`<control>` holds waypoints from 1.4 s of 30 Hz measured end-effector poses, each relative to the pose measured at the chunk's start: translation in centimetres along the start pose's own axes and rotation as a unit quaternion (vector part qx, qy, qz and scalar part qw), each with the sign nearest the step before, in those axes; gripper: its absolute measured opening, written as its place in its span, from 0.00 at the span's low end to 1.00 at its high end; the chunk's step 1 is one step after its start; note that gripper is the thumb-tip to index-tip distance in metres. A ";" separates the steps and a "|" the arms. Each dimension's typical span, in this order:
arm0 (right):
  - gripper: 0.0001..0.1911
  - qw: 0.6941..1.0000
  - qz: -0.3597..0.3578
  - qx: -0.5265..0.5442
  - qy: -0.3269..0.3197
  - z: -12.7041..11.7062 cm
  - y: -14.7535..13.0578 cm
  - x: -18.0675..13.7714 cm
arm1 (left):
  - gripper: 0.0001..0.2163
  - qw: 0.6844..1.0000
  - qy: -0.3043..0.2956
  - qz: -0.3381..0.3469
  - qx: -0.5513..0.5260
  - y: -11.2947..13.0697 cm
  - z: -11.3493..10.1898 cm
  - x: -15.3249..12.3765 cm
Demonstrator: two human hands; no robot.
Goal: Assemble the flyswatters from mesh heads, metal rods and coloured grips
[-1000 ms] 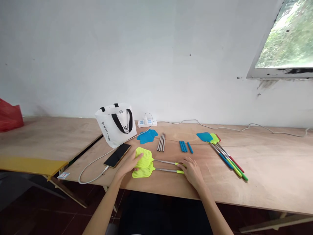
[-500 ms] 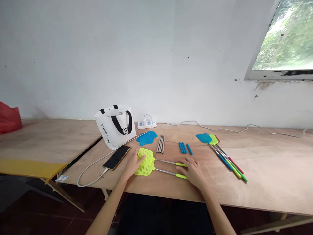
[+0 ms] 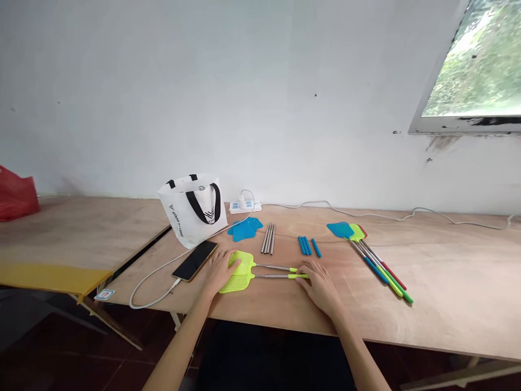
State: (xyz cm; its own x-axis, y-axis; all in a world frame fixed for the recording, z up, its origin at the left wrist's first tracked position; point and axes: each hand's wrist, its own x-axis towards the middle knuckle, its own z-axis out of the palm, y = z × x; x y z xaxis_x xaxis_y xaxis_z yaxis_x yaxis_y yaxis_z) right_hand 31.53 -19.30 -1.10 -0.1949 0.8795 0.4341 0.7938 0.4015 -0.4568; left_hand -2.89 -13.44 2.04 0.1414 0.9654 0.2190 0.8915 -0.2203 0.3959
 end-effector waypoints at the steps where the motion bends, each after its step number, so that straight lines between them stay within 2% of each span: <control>1: 0.12 1.000 -0.003 -0.001 0.005 0.2 -0.1 0.0 | 0.18 1.000 -0.001 0.001 0.005 0.0 -0.1 0.0; 6: 0.15 0.999 0.022 0.031 -0.021 -0.8 0.1 -0.2 | 0.18 0.999 -0.005 0.019 -0.025 -0.6 -0.8 0.0; 10: 0.17 0.996 0.085 0.009 0.021 -1.6 1.7 -0.4 | 0.21 0.999 -0.022 0.021 -0.036 -1.8 -1.3 0.1; 13: 0.18 0.997 0.071 -0.017 0.024 -2.0 3.4 -0.7 | 0.24 0.999 -0.023 0.009 -0.021 -2.6 -1.2 0.3; 15: 0.18 0.998 0.055 -0.012 0.014 -2.4 4.3 -1.0 | 0.26 0.999 -0.037 0.021 -0.027 -3.2 -0.9 0.5; 18: 0.18 0.997 0.071 -0.015 0.024 -2.9 5.1 -1.4 | 0.26 0.996 -0.061 0.048 -0.045 -3.8 -0.6 0.7; 25: 0.20 0.993 0.067 -0.089 0.033 -2.2 4.5 -1.7 | 0.22 0.997 -0.007 0.075 -0.026 -3.9 0.2 0.7; 34: 0.23 0.978 0.113 -0.176 -0.015 -0.7 3.8 -2.5 | 0.21 0.997 -0.010 0.073 0.010 -4.0 0.7 0.7; 42: 0.16 0.979 0.104 -0.173 0.038 -0.6 3.0 -2.4 | 0.20 0.997 -0.009 0.073 0.028 -3.8 0.5 0.7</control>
State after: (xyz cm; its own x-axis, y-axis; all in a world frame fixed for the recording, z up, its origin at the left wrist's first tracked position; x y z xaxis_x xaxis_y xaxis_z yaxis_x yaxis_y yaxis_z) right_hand 34.71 -20.35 -3.07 0.0237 0.9064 0.4219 0.9622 0.0939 -0.2558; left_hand -5.97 -11.90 0.21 0.2793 0.9257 0.2551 0.8834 -0.3518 0.3095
